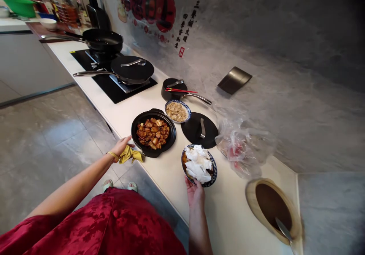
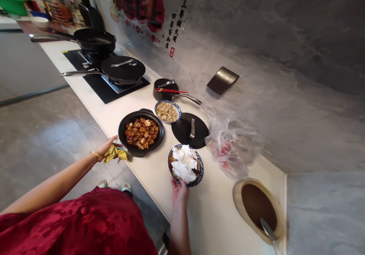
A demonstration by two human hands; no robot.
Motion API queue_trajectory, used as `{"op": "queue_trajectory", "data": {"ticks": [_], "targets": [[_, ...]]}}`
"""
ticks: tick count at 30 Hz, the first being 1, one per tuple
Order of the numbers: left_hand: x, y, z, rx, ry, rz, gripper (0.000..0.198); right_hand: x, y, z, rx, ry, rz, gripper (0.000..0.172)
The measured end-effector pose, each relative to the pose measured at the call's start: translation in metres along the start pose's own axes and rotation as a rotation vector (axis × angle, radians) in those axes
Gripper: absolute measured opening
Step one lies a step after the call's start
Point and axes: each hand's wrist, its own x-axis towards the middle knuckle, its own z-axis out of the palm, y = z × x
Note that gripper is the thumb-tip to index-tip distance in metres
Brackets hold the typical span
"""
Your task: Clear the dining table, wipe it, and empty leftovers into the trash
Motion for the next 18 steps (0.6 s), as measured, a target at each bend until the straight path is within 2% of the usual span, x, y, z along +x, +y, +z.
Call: {"op": "queue_trajectory", "data": {"ticks": [3,6,10,12,14,18], "targets": [[-0.021,-0.011,-0.036,-0.143,0.039,-0.022,0.047,0.006,0.003,-0.007,-0.058,-0.024,-0.041,0.037],[-0.046,-0.027,-0.082,-0.228,0.107,-0.002,0.042,0.009,0.002,-0.021,-0.119,-0.040,-0.054,0.036],[-0.081,-0.057,-0.149,-0.306,0.257,0.051,0.035,-0.007,-0.018,-0.022,-0.195,-0.092,-0.030,0.034],[-0.095,-0.073,-0.181,-0.356,0.336,0.060,0.032,-0.024,-0.032,-0.008,-0.210,-0.139,-0.051,0.042],[-0.106,-0.087,-0.209,-0.411,0.395,0.044,0.030,-0.043,-0.044,0.016,-0.215,-0.191,-0.068,0.052],[-0.124,-0.104,-0.246,-0.507,0.457,0.024,0.027,-0.078,-0.047,0.079,-0.295,-0.311,0.010,0.061]]}}
